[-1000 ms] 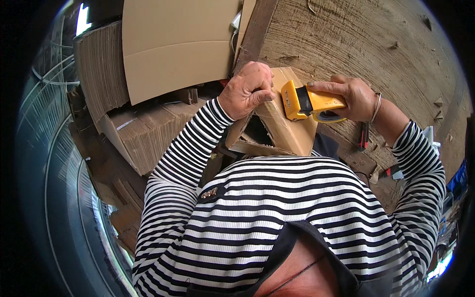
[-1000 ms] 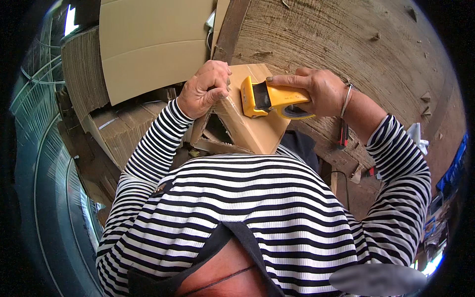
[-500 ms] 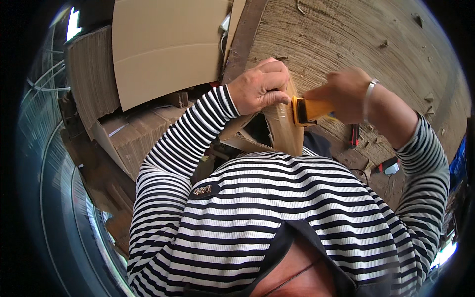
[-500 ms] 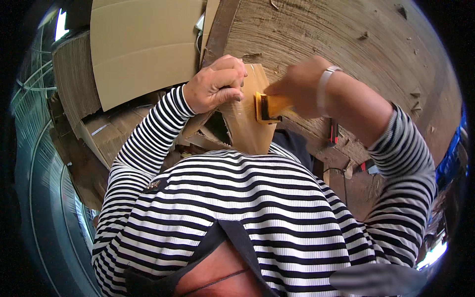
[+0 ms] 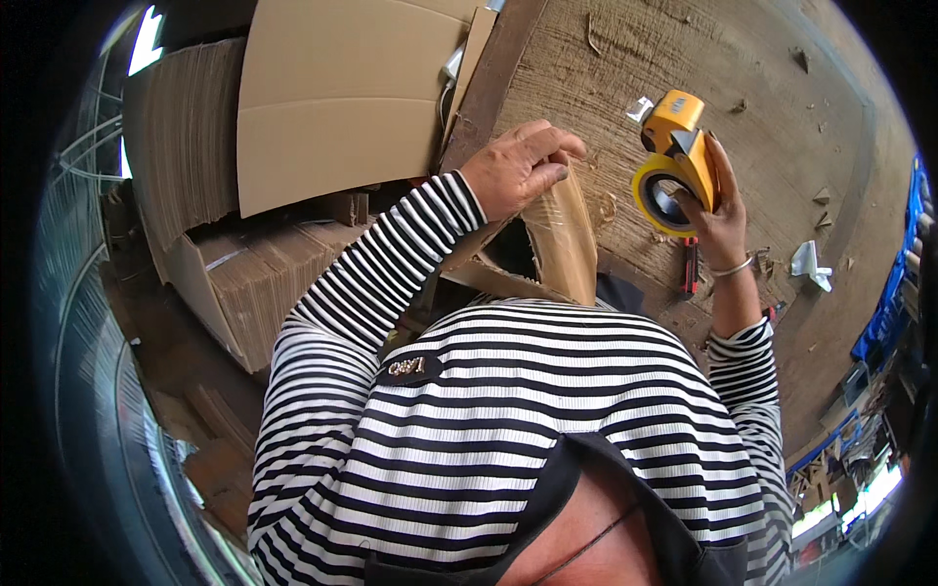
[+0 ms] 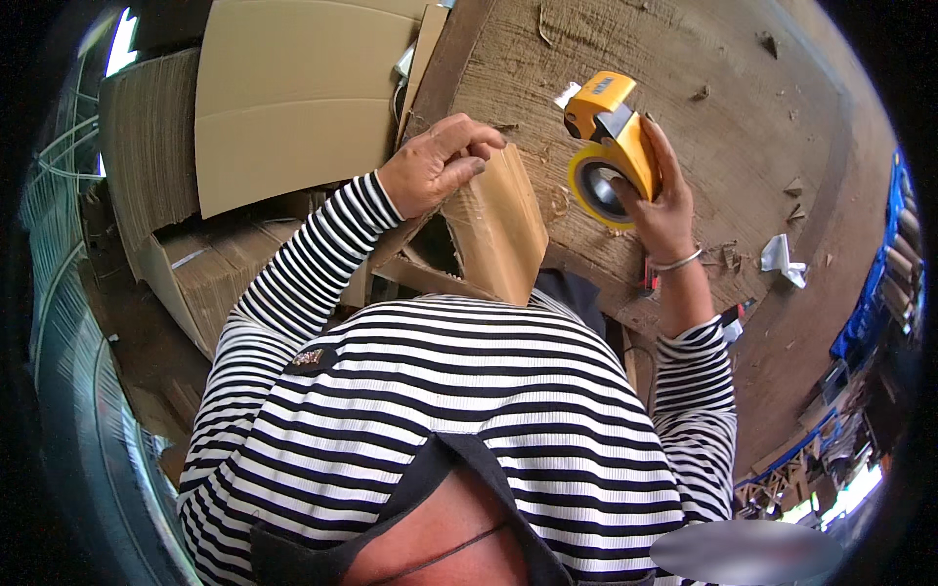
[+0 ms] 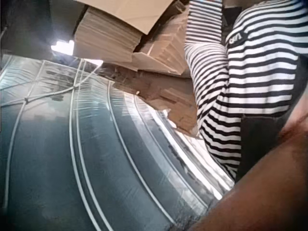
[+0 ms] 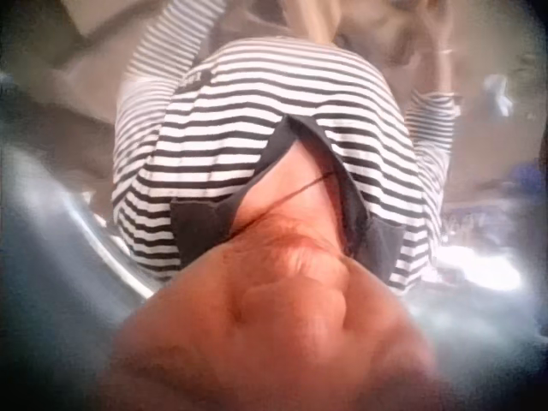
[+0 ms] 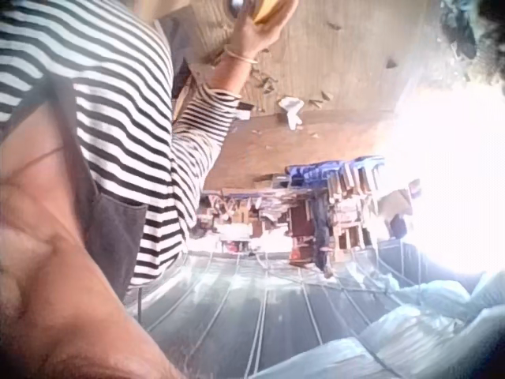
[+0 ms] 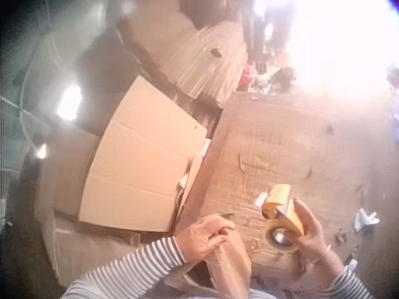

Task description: The person assembles a cardboard box by folding the flaps and securing them with packing tape. They use a utility knife to trim excess tape and adjust the box shape. The person repeatedly folds and tapes the box edges to complete the assembly.

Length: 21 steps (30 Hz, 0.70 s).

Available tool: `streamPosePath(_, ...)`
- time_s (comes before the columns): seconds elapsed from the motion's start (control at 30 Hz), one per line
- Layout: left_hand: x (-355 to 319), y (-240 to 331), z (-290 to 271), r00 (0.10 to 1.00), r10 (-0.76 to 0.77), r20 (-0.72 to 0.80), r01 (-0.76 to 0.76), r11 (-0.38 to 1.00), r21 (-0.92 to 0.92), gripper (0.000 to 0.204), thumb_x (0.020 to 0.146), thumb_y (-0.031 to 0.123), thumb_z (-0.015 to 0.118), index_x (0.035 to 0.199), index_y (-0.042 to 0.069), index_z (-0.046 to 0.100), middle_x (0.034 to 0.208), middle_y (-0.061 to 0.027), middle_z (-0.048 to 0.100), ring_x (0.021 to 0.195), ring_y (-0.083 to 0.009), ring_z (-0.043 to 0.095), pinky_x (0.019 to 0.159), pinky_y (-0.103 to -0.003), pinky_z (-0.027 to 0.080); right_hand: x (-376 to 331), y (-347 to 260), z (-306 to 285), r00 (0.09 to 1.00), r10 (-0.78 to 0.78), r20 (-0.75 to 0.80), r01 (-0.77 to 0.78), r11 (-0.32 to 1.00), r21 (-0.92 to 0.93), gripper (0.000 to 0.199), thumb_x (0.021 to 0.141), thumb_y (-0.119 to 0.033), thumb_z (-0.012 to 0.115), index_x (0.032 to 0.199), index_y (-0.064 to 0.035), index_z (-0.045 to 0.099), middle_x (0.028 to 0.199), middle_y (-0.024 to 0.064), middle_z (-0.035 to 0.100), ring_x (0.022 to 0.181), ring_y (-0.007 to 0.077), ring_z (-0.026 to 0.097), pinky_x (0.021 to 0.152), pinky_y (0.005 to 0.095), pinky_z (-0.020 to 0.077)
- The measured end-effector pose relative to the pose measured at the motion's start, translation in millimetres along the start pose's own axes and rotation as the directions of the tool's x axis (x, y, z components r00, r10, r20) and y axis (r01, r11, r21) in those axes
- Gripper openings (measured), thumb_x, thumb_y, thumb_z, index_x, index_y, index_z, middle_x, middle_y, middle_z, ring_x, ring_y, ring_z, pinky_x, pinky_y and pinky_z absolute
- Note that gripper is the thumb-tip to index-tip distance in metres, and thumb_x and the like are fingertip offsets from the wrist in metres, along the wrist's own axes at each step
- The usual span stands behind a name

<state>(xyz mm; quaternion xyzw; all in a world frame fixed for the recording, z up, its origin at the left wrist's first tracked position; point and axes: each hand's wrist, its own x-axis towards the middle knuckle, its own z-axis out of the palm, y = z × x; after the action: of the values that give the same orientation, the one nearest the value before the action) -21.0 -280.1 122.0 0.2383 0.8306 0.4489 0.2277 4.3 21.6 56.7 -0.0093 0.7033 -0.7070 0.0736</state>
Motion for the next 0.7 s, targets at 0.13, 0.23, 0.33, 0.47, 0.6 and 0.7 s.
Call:
streamPosePath(0.13,-6,5,-4,0.942,0.199,-0.269,-0.159,0.974,0.164,0.032,0.097,0.025,0.047,0.122,0.006,0.051,0.105,-0.0084,0.052,0.099,-0.0172,0.053,0.091,-0.03,0.044,-5,-43,27,0.971,-0.233,0.058,0.236,0.971,-0.044,0.071,0.072,0.011,0.065,0.137,-0.0024,0.039,0.141,0.0119,0.04,0.13,0.0229,0.039,0.108,0.0332,0.0317)
streamPosePath(0.23,-18,20,-18,0.961,-0.176,-0.215,0.0,0.773,-0.634,0.043,0.098,0.036,0.043,0.122,0.001,0.05,0.105,-0.0091,0.055,0.105,-0.0173,0.052,0.095,-0.03,0.043,2,-83,47,0.878,-0.452,0.156,0.476,0.794,-0.378,0.069,0.065,0.009,0.069,0.13,-0.0043,0.049,0.111,0.0131,0.057,0.1,0.0254,0.058,0.085,0.0329,0.048)
streamPosePath(0.33,-26,45,-31,0.963,-0.248,-0.103,0.028,0.475,-0.88,0.039,0.095,0.031,0.05,0.114,-0.002,0.053,0.097,-0.0089,0.06,0.093,-0.0145,0.058,0.087,-0.027,0.048,7,-107,62,0.803,-0.526,0.281,0.59,0.634,-0.5,0.072,0.057,0.005,0.072,0.126,-0.0096,0.055,0.084,0.0102,0.055,0.069,0.0257,0.057,0.061,0.034,0.0493)
streamPosePath(0.47,-37,36,-34,0.938,-0.308,-0.159,0.034,0.536,-0.843,0.03,0.091,0.027,0.058,0.101,-0.001,0.059,0.091,-0.0072,0.064,0.081,-0.0123,0.064,0.075,-0.026,0.056,8,-116,69,0.789,-0.477,0.387,0.614,0.58,-0.536,0.078,0.052,0.003,0.071,0.126,-0.0161,0.056,0.079,0.0095,0.053,0.066,0.0259,0.056,0.059,0.0336,0.0487)
streamPosePath(0.6,-52,21,-37,0.849,-0.451,-0.276,0.031,0.565,-0.825,0.02,0.091,0.024,0.059,0.092,0.004,0.061,0.076,-0.0028,0.063,0.072,-0.0117,0.062,0.068,-0.024,0.053,-11,-115,39,0.853,-0.324,0.409,0.521,0.577,-0.629,0.077,0.053,0.004,0.071,0.126,-0.0159,0.056,0.078,0.0093,0.053,0.067,0.0262,0.058,0.06,0.0337,0.0492)
streamPosePath(0.7,-59,-6,-36,0.803,-0.565,-0.19,0.129,0.476,-0.87,0.028,0.092,0.033,0.057,0.087,0.005,0.059,0.07,-0.0021,0.06,0.065,-0.0104,0.058,0.058,-0.022,0.047,-27,-103,23,0.914,-0.197,0.354,0.399,0.584,-0.707,0.073,0.056,0.005,0.071,0.125,-0.0151,0.057,0.078,0.0095,0.054,0.068,0.028,0.058,0.062,0.0339,0.0498)
